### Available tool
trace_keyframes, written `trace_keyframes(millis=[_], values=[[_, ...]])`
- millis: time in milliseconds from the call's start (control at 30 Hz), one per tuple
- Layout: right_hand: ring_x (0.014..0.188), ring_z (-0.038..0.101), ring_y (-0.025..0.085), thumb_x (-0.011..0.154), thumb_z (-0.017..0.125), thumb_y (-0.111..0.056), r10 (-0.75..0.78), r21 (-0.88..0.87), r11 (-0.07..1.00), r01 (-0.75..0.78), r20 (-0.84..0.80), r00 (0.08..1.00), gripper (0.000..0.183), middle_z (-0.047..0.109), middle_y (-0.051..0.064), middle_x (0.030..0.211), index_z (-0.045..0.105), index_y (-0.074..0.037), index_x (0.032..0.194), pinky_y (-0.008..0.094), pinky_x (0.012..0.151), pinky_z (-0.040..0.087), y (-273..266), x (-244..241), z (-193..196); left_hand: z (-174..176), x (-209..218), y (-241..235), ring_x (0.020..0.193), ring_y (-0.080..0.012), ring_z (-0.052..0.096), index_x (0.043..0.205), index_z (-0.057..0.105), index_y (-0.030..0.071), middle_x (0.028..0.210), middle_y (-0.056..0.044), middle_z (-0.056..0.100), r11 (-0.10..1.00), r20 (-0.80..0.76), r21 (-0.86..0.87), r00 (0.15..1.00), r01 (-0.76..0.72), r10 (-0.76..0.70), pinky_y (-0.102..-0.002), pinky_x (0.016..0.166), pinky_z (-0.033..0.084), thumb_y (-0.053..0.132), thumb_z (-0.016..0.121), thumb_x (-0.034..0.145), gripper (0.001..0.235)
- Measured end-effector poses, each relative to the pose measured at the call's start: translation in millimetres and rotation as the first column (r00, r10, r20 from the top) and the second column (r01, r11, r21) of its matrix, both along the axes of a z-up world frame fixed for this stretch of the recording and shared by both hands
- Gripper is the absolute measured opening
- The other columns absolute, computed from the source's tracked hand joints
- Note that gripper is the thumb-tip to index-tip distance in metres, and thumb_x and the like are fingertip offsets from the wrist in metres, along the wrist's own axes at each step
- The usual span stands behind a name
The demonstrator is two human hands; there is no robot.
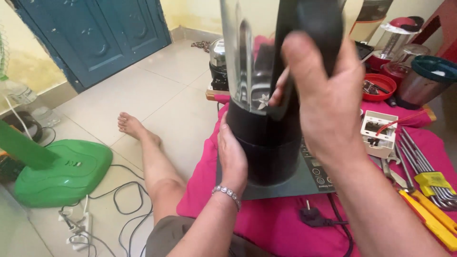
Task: The person assembles a blender by placing the glass jar onto the base and securing it. They then remove the jar to inspect the internal motor and circuit board, touching the fan and wires before placing the top cover back on the base.
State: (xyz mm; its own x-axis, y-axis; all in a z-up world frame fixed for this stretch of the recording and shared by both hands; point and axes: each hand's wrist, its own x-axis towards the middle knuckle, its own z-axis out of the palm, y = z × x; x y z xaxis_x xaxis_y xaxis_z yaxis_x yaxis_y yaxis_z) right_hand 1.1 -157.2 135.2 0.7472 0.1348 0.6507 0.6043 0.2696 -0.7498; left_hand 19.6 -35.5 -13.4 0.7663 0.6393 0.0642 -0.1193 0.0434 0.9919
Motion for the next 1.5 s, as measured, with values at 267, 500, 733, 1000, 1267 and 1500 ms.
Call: trace_keyframes(millis=[267,500,733,1000,1267,1500], values=[[0.062,0.061,0.012,0.101,0.059,-0.033,0.052,-0.118,0.992,-0.055,-0.029,0.998,0.033,0.061,0.004,0.075,0.056,-0.004,0.114,0.023,0.061,0.055,-14,-1,3,-4,4,3,0.146,-0.0189,0.044,0.153,0.044,0.014,0.159,-0.004,0.049,0.999,0.043,-0.017,0.998,0.05,-0.05,-0.032,0.118,0.03,0.035,0.017,0.1,0.063],[0.068,0.062,0.012,0.102,0.054,-0.03,0.075,-0.166,0.983,-0.076,-0.015,0.997,0.039,0.063,0.004,0.079,0.059,-0.002,0.128,0.024,0.068,0.054,-13,-22,5,-4,13,12,0.136,-0.019,0.054,0.143,0.055,0.006,0.149,-0.008,0.059,0.992,0.14,-0.054,0.984,0.116,-0.107,-0.03,0.114,0.037,0.038,0.024,0.102,0.061],[0.056,0.054,0.011,0.1,0.056,-0.016,0.107,-0.032,0.993,-0.111,-0.111,0.988,0.017,0.061,0.002,0.066,0.063,-0.005,0.088,0.024,0.059,0.05,-13,-38,-11,-21,22,30,0.126,-0.0222,0.059,0.135,0.061,0.005,0.14,-0.012,0.066,0.988,0.119,-0.001,0.981,0.156,-0.155,-0.031,0.11,0.041,0.041,0.026,0.1,0.061],[0.041,0.049,0.015,0.074,0.067,-0.073,0.222,0.131,0.971,-0.2,-0.183,0.958,0.066,0.051,0.004,0.054,0.054,-0.009,0.076,0.028,0.047,0.047,-32,-14,-4,5,8,16,0.13,-0.0212,0.059,0.138,0.06,0.003,0.144,-0.012,0.064,0.989,0.072,-0.094,0.992,0.114,-0.107,-0.03,0.111,0.041,0.044,0.027,0.1,0.065],[0.058,0.06,0.015,0.085,0.06,-0.051,0.154,0.131,0.984,-0.12,-0.295,0.943,0.052,0.064,0.006,0.077,0.066,-0.002,0.101,0.03,0.06,0.054,-25,-14,18,8,2,24,0.137,-0.0218,0.055,0.145,0.051,0.004,0.15,-0.012,0.059,0.983,0.108,-0.073,0.981,0.169,-0.16,-0.031,0.114,0.038,0.046,0.024,0.1,0.068],[0.053,0.054,0.012,0.073,0.059,-0.062,0.083,0.061,0.996,-0.067,-0.32,0.944,0.06,0.058,0.004,0.066,0.063,-0.004,0.087,0.024,0.054,0.049,0,-10,30,-23,-18,34,0.136,-0.0282,0.054,0.146,0.053,0.014,0.148,-0.009,0.057,0.997,-0.494,0.068,0.868,-0.027,0.057,-0.039,0.112,0.042,0.053,0.044,0.094,0.066]])
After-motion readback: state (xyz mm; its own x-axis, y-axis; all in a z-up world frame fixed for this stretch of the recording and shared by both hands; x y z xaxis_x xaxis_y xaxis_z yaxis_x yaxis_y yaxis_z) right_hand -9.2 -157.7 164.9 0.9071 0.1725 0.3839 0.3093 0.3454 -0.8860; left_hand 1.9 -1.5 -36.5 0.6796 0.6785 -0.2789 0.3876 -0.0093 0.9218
